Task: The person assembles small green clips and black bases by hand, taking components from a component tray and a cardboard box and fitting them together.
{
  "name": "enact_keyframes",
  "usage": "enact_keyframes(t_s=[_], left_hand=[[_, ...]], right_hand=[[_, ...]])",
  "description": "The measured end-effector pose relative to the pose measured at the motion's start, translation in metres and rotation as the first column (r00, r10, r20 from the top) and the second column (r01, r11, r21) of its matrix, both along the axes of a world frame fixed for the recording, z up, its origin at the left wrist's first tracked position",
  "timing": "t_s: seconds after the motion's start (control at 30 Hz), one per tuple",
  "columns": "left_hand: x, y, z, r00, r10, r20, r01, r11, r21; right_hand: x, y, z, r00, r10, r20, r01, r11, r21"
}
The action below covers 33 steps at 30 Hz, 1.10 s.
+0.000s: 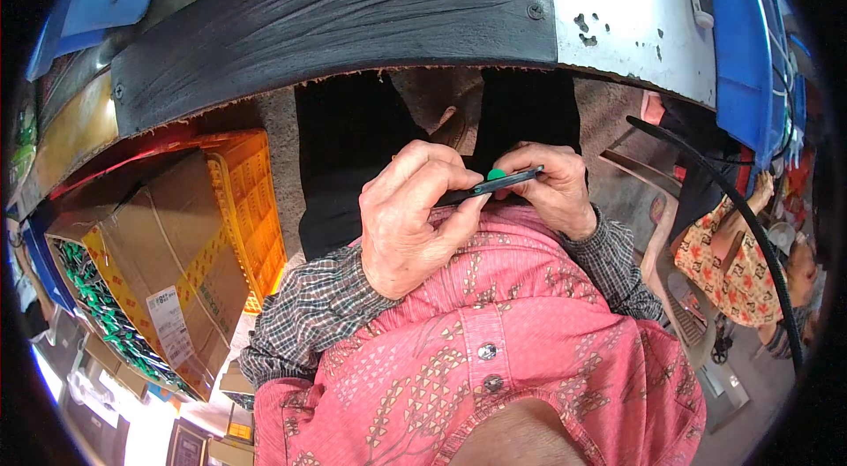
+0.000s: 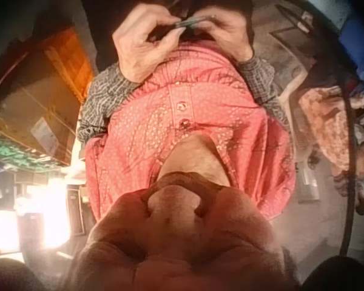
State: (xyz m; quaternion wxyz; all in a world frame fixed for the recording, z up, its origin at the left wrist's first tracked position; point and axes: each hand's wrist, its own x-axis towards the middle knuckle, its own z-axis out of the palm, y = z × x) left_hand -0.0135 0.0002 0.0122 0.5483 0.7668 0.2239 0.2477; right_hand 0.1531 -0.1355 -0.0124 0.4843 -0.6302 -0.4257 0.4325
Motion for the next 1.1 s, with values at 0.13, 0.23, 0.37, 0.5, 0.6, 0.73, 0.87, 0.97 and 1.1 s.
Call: enact_keyframes(t_s=[0.13, 0.23, 0.37, 0.5, 0.6, 0.73, 0.87, 0.97, 1.1], left_hand=[[-0.001, 0.0, 0.001, 1.0, -0.004, 0.001, 0.004, 1.0, -0.008], [-0.002, -0.001, 0.002, 1.0, 0.003, -0.008, -0.003, 1.0, -0.018], [-0.003, -0.001, 0.001, 1.0, -0.001, 0.008, 0.001, 1.0, -0.006], [-0.004, 0.002, 0.006, 0.999, -0.037, 0.0, 0.037, 0.995, -0.089], [-0.01, 0.006, 0.006, 0.995, -0.09, -0.05, 0.077, 0.974, -0.214], [-0.021, 0.005, -0.005, 0.987, -0.156, -0.029, 0.131, 0.902, -0.411], [-0.03, 0.003, -0.014, 0.988, -0.154, 0.009, 0.134, 0.831, -0.539], [-0.029, 0.007, -0.011, 0.988, -0.15, 0.033, 0.149, 0.889, -0.433], [-0.02, 0.02, 0.009, 0.969, -0.245, 0.015, 0.243, 0.945, -0.218]], right_hand=[[0.0, -0.001, 0.0, 1.0, 0.003, -0.001, -0.003, 1.0, -0.003], [-0.001, -0.001, 0.002, 1.0, -0.003, -0.001, 0.003, 1.0, 0.001], [-0.001, 0.0, 0.005, 1.0, 0.006, 0.025, -0.007, 1.0, 0.024], [0.0, 0.001, 0.009, 0.995, 0.017, 0.098, -0.023, 0.998, 0.067], [-0.001, 0.001, 0.014, 0.997, -0.005, 0.078, 0.002, 0.999, 0.047], [-0.002, 0.001, 0.023, 0.994, 0.017, 0.104, -0.017, 1.0, 0.001], [-0.006, 0.002, 0.031, 0.993, 0.001, 0.116, 0.001, 1.0, -0.013], [-0.007, 0.007, 0.039, 0.984, 0.034, 0.175, -0.035, 0.999, 0.003], [-0.01, 0.014, 0.043, 0.947, 0.071, 0.313, -0.095, 0.994, 0.061]])
